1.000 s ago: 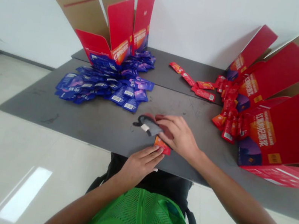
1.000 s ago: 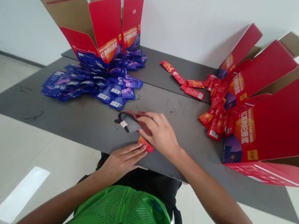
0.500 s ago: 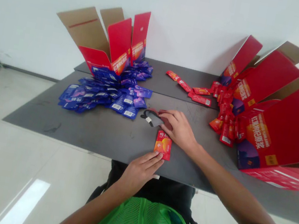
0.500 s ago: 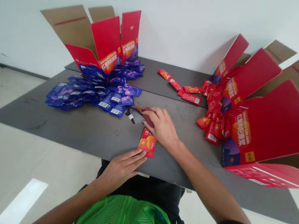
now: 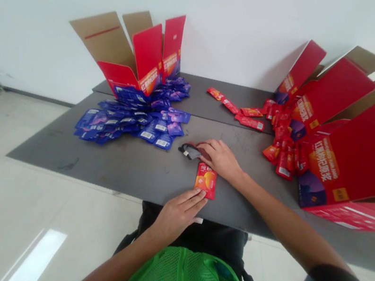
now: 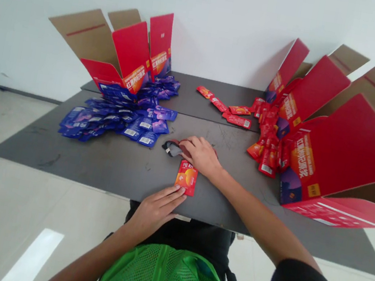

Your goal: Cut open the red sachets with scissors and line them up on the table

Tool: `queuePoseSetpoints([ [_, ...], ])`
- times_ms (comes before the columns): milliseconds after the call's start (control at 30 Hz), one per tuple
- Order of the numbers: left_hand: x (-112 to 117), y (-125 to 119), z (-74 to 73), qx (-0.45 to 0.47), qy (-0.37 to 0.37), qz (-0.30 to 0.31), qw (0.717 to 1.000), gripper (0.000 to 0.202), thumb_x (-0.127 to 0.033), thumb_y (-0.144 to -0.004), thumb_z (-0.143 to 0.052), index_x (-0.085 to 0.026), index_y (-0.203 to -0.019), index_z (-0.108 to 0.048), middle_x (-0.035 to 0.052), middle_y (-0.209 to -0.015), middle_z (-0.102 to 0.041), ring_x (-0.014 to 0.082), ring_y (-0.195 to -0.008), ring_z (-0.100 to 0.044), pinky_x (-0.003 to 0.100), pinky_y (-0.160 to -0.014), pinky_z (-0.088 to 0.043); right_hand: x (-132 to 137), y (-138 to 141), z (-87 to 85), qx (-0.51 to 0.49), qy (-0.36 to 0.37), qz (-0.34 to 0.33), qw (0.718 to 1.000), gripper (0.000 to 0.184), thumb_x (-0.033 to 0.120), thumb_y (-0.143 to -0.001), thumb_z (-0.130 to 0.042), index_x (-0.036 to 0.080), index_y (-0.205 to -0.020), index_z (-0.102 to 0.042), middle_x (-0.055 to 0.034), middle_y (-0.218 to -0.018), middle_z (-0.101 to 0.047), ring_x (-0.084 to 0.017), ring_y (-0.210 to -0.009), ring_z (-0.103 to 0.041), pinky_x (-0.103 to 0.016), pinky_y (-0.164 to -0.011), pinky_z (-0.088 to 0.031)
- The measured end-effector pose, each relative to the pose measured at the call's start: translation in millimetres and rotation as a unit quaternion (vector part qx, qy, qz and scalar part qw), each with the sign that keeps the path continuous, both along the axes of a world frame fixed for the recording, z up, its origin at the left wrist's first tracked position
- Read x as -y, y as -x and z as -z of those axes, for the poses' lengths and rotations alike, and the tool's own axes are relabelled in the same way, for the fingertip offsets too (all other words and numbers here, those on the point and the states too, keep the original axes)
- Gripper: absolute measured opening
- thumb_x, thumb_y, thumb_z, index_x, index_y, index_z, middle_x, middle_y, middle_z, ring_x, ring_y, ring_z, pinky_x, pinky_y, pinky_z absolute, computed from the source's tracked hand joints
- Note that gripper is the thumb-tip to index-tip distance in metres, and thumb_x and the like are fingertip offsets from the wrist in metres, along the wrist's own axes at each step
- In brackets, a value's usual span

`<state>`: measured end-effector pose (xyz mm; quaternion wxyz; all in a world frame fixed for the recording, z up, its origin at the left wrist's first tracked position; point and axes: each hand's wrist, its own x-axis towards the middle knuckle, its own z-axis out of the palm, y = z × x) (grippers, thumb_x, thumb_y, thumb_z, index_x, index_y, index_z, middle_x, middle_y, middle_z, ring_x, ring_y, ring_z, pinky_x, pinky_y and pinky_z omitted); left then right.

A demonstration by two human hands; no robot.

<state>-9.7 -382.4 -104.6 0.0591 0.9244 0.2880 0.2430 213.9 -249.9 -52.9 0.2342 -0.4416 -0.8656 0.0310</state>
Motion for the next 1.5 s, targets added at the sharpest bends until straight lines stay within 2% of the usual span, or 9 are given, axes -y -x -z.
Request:
queuePoseSetpoints([
  [267,3.8,-6.0,-14.8,-0.032,0.0,-0.024,0.999,0.058,-0.044,-0.099,-0.07,-0.015,-0.148,-0.055,0.012,-0.153,-0.056,0.0301,-0.14,-0.053,0.046,-0.117,-0.049,42.1,-21.5,-31.8,-0.151,-0.071,0.091,0.982,0.033,0.039,-0.104,-0.055,0.027,-0.135,-0.059,-0.0111,-0.133,-0.065,-0.03,-0.123,-0.059,-0.051,-0.106,-0.048],
  [433,5.5,-13.3,-14.6,-0.059,-0.03,-0.047,0.997,0.066,-0.047,-0.098,-0.07,-0.013,-0.151,-0.051,0.0141,-0.161,-0.046,0.0335,-0.144,-0.047,0.048,-0.114,-0.049,68.8,-45.6,-13.8,-0.182,-0.044,0.135,0.973,0.029,0.04,-0.104,-0.055,0.028,-0.13,-0.06,-0.0093,-0.128,-0.067,-0.028,-0.119,-0.061,-0.049,-0.103,-0.05],
  [633,17.3,-7.5,-8.7,-0.045,-0.037,-0.041,0.997,0.048,-0.024,-0.104,-0.062,-0.015,-0.15,-0.052,0.0135,-0.143,-0.062,0.0299,-0.132,-0.057,0.047,-0.107,-0.051,86.9,-68.3,14.4,-0.185,-0.01,0.182,0.966,0.03,0.045,-0.104,-0.055,0.026,-0.127,-0.062,-0.0106,-0.124,-0.068,-0.029,-0.115,-0.062,-0.049,-0.101,-0.05],
  [800,27.4,6.7,-8.0,0.03,-0.021,-0.042,0.998,0.038,-0.014,-0.106,-0.052,-0.018,-0.144,-0.059,0.0107,-0.115,-0.069,0.0248,-0.108,-0.066,0.041,-0.093,-0.058,87.4,-71.9,19.4,-0.2,-0.01,0.191,0.961,0.031,0.046,-0.103,-0.055,0.026,-0.125,-0.063,-0.0114,-0.123,-0.068,-0.03,-0.114,-0.063,-0.051,-0.101,-0.051],
  [967,22.5,12.7,-13.1,0.119,-0.002,-0.043,0.992,0.034,-0.015,-0.106,-0.054,-0.021,-0.138,-0.064,0.0092,-0.116,-0.07,0.0219,-0.105,-0.068,0.035,-0.092,-0.06,84.1,-71.8,22.4,-0.242,-0.017,0.217,0.945,0.033,0.05,-0.102,-0.055,0.026,-0.123,-0.065,-0.0112,-0.117,-0.069,-0.03,-0.108,-0.065,-0.051,-0.097,-0.053],
  [1067,17.1,16.0,-20.5,0.212,0.012,-0.107,0.971,0.024,-0.016,-0.104,-0.059,-0.019,-0.125,-0.07,0.0083,-0.109,-0.073,0.0194,-0.098,-0.071,0.031,-0.091,-0.06,84.5,-72.9,23.3,-0.257,-0.022,0.233,0.938,0.035,0.052,-0.102,-0.055,0.025,-0.122,-0.066,-0.011,-0.115,-0.069,-0.03,-0.107,-0.065,-0.05,-0.097,-0.053],
  [1233,8.0,20.0,-27.9,0.325,0.184,-0.256,0.891,0.017,-0.033,-0.102,-0.065,-0.019,-0.104,-0.076,0.0035,-0.089,-0.076,0.0167,-0.079,-0.073,0.024,-0.071,-0.059,85.7,-73.6,21.2,-0.272,-0.024,0.248,0.929,0.038,0.054,-0.101,-0.055,0.024,-0.121,-0.066,-0.0103,-0.11,-0.069,-0.028,-0.101,-0.064,-0.046,-0.092,-0.053],
  [1367,2.8,14.4,-22.9,0.35,0.243,-0.286,0.858,0.033,-0.04,-0.099,-0.067,-0.017,-0.123,-0.07,0.0014,-0.082,-0.073,0.0164,-0.075,-0.072,0.025,-0.073,-0.059,85.5,-74.4,21.1,-0.279,-0.031,0.256,0.925,0.038,0.054,-0.101,-0.057,0.023,-0.12,-0.067,-0.0093,-0.108,-0.069,-0.027,-0.098,-0.064,-0.044,-0.09,-0.052],
  [1500,1.8,7.7,-19.5,0.276,0.208,-0.311,0.885,0.059,-0.037,-0.098,-0.067,-0.016,-0.15,-0.049,-0.005,-0.07,-0.065,0.0151,-0.063,-0.065,0.025,-0.067,-0.056,85.6,-76.2,22.9,-0.283,-0.034,0.263,0.922,0.036,0.053,-0.1,-0.059,0.024,-0.119,-0.068,-0.0089,-0.109,-0.07,-0.027,-0.099,-0.065,-0.044,-0.091,-0.052],
])
